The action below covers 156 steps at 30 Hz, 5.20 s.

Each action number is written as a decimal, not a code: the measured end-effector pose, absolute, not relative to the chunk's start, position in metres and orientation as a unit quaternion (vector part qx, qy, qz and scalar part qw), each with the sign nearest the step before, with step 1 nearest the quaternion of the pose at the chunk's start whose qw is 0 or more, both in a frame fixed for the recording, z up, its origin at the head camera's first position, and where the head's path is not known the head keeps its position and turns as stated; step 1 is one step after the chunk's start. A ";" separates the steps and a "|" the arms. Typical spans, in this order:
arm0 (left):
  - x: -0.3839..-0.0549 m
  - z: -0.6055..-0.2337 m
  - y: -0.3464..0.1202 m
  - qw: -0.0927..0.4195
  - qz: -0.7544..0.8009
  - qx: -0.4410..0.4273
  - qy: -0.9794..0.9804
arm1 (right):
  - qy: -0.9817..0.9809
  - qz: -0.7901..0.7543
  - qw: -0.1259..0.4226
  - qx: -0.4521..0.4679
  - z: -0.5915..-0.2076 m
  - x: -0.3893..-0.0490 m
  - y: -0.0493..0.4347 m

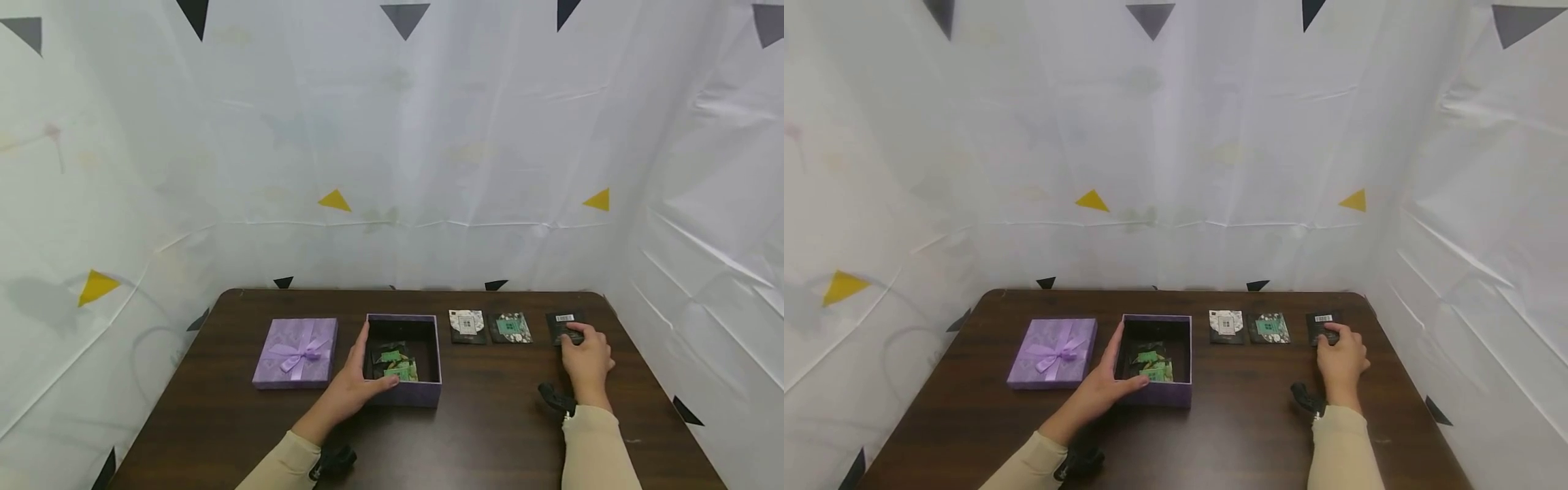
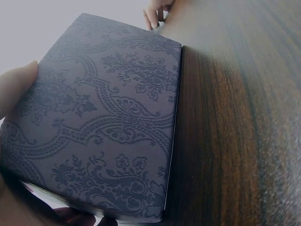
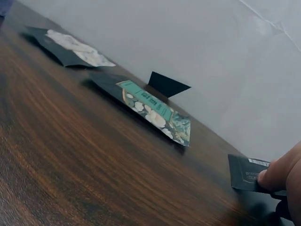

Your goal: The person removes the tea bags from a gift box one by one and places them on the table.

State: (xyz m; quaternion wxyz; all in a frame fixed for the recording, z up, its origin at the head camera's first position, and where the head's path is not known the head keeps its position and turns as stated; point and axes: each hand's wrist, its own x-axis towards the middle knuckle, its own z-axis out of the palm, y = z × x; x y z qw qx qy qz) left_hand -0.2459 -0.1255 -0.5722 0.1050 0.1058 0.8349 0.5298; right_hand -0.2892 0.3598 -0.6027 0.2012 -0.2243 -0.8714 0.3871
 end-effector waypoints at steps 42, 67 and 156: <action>-0.244 -0.571 -0.125 0.102 0.523 0.104 0.840 | -0.852 0.431 0.198 -0.221 -0.597 -0.286 0.357; -0.244 -0.571 -0.126 0.102 0.532 0.106 0.834 | -0.802 0.444 0.382 -0.119 -0.510 -0.276 0.321; -0.247 -0.568 -0.125 0.100 0.526 0.122 0.836 | -0.750 0.379 -0.462 0.283 -0.516 -0.351 0.078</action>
